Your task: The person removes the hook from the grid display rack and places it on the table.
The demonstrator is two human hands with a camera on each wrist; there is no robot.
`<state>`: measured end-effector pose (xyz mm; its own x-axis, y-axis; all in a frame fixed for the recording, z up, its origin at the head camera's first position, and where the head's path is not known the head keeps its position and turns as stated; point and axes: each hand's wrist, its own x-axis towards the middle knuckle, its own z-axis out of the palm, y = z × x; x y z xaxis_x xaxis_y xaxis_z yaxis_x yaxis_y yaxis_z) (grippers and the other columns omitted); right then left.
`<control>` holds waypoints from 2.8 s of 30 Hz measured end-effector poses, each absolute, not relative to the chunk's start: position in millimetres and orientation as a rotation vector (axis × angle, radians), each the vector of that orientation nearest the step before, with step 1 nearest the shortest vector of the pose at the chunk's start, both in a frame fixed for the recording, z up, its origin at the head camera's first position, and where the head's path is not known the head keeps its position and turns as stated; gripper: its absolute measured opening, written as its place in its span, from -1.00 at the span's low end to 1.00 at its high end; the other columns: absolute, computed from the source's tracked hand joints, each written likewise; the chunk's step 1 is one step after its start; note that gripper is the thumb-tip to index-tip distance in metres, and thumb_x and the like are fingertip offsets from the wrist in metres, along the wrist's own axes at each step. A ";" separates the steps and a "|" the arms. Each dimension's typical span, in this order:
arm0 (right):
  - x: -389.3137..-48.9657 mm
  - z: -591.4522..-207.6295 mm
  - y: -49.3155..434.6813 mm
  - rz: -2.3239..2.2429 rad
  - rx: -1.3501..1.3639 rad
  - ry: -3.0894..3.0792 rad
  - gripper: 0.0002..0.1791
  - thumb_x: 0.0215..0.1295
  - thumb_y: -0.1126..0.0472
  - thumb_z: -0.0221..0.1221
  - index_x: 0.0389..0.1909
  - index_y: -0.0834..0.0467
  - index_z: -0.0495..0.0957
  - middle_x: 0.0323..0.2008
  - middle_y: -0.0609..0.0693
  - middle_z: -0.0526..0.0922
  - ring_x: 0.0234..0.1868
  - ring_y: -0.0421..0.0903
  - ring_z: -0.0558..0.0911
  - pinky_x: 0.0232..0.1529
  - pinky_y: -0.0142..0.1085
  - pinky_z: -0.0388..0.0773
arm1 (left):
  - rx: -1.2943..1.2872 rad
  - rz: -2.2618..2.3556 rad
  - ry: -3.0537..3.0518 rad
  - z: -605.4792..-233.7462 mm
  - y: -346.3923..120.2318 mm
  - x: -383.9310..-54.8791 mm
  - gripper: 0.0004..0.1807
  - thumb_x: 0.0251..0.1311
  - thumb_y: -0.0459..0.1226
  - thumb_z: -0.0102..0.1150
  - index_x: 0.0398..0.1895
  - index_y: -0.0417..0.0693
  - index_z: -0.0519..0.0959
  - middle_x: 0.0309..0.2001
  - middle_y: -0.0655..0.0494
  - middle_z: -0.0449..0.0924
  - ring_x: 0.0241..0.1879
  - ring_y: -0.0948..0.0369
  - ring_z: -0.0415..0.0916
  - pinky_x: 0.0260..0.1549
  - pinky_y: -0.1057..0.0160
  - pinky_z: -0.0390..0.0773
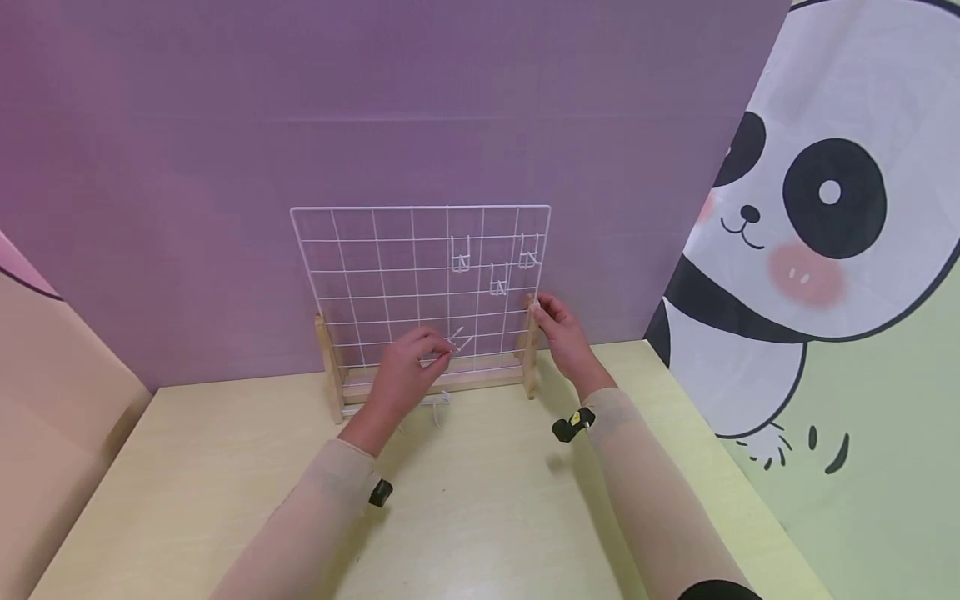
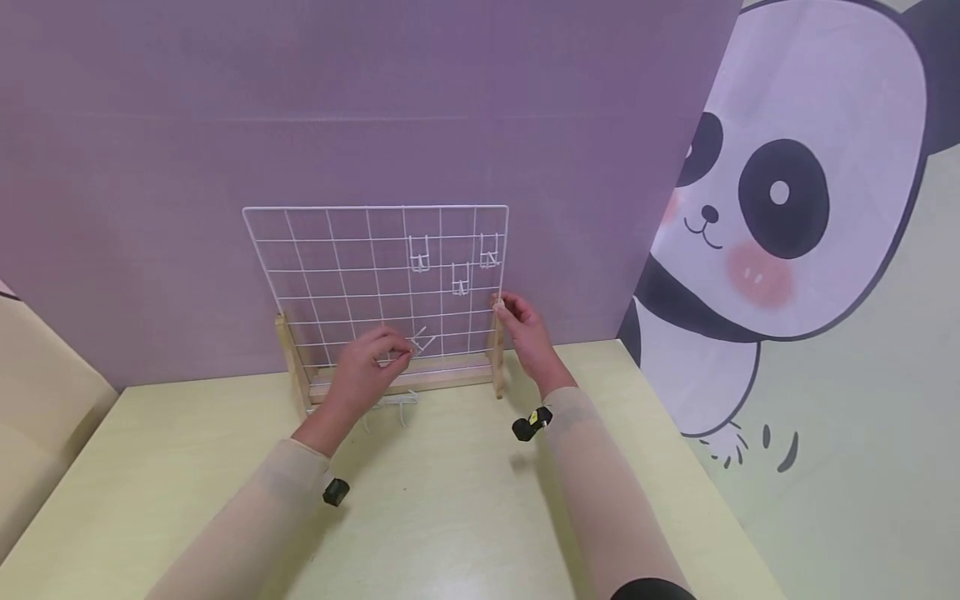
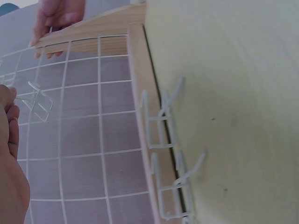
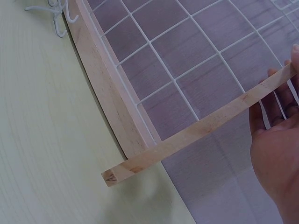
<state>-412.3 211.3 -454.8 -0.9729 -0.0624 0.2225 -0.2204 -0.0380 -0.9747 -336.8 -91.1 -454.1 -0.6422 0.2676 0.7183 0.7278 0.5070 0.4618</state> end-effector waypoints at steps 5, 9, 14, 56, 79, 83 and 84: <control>-411.9 -454.5 210.5 2.159 0.312 -2.105 -0.56 0.77 0.19 0.11 0.47 0.33 0.46 0.31 0.14 0.57 0.32 -0.06 0.52 0.63 -0.04 0.29 | -0.834 -1.022 -2.204 -465.2 -87.9 -338.3 -0.90 0.31 -0.48 0.52 -0.20 -0.14 0.82 -0.15 0.07 0.76 -0.10 0.04 0.76 -0.04 0.04 0.80; -411.9 -454.1 210.5 2.161 0.304 -2.108 -0.56 0.77 0.18 0.11 0.48 0.30 0.46 0.33 0.15 0.56 0.36 -0.04 0.51 0.65 -0.03 0.27 | -0.841 -0.999 -2.250 -472.4 -85.8 -338.4 -0.90 0.32 -0.47 0.52 -0.19 -0.13 0.82 -0.14 0.09 0.75 -0.09 0.07 0.75 0.01 0.07 0.79; -412.1 -454.5 210.6 2.168 0.305 -2.095 -0.57 0.76 0.22 0.11 0.48 0.32 0.45 0.29 0.10 0.59 0.31 -0.09 0.52 0.61 -0.06 0.31 | -0.887 -0.972 -2.256 -479.7 -83.4 -339.0 -0.88 0.30 -0.48 0.53 -0.19 -0.13 0.82 -0.14 0.07 0.73 -0.12 0.08 0.75 -0.02 0.08 0.80; -415.6 -456.0 211.2 2.169 0.322 -2.082 -0.56 0.75 0.23 0.12 0.48 0.33 0.45 0.29 0.09 0.59 0.28 -0.12 0.53 0.59 -0.08 0.32 | -0.968 -0.808 -2.580 -507.2 -71.9 -352.3 -0.93 0.33 -0.45 0.51 -0.20 -0.14 0.82 -0.17 0.10 0.69 -0.17 0.14 0.71 -0.07 0.14 0.77; -410.8 -453.1 210.4 2.156 0.292 -2.119 -0.57 0.78 0.21 0.09 0.49 0.30 0.44 0.36 0.12 0.55 0.38 -0.06 0.48 0.66 -0.07 0.25 | -1.025 -0.802 -2.649 -510.0 -73.8 -353.4 -0.90 0.31 -0.46 0.51 -0.26 -0.09 0.81 -0.25 0.20 0.64 -0.23 0.24 0.67 -0.17 0.30 0.74; -410.4 -453.1 210.0 2.161 0.286 -2.113 -0.56 0.78 0.22 0.09 0.50 0.31 0.42 0.37 0.16 0.54 0.38 -0.05 0.48 0.65 -0.09 0.26 | -1.039 -0.849 -2.665 -509.2 -73.7 -352.5 -0.91 0.31 -0.47 0.51 -0.24 -0.13 0.82 -0.26 0.20 0.64 -0.23 0.24 0.67 -0.17 0.33 0.73; -410.2 -453.0 209.9 2.162 0.283 -2.112 -0.56 0.78 0.21 0.09 0.50 0.31 0.42 0.38 0.16 0.54 0.37 -0.06 0.48 0.65 -0.09 0.27 | -1.039 -0.855 -2.671 -509.0 -73.7 -352.0 -0.91 0.31 -0.46 0.51 -0.24 -0.13 0.82 -0.27 0.21 0.64 -0.23 0.23 0.66 -0.17 0.32 0.73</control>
